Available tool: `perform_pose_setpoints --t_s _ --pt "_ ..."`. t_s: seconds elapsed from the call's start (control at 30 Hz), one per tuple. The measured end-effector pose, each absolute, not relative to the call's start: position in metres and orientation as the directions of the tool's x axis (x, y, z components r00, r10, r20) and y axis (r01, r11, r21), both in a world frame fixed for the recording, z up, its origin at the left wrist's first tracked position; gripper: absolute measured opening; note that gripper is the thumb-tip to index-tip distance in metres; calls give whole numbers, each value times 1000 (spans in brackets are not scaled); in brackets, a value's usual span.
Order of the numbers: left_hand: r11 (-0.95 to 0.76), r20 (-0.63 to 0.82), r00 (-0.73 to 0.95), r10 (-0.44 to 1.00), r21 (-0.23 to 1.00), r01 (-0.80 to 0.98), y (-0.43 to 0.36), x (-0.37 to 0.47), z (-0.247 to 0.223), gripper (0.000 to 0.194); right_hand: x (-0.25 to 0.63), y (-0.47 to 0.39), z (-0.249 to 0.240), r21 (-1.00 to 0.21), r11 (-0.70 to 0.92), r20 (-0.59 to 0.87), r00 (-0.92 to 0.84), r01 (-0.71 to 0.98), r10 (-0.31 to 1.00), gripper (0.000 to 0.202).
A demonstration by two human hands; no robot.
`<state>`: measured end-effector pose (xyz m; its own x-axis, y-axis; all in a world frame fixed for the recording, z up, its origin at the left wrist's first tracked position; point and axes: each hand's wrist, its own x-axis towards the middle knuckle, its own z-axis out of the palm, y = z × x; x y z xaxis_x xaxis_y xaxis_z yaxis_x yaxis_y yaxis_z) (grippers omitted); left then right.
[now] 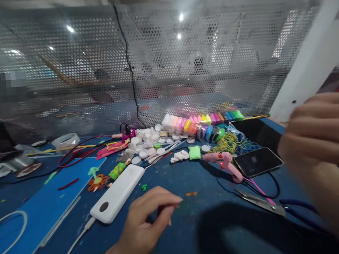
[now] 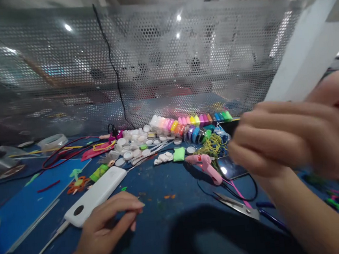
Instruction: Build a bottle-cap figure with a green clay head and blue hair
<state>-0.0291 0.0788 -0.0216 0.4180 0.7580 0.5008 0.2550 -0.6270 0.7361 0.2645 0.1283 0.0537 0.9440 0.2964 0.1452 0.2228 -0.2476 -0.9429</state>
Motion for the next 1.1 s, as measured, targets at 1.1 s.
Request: perform_pose_setpoints --t_s 1.1 --pt "-555 141 616 775 -314 770 372 132 -6 35 398 77 -54 -203 -66 18 72 977 997 64"
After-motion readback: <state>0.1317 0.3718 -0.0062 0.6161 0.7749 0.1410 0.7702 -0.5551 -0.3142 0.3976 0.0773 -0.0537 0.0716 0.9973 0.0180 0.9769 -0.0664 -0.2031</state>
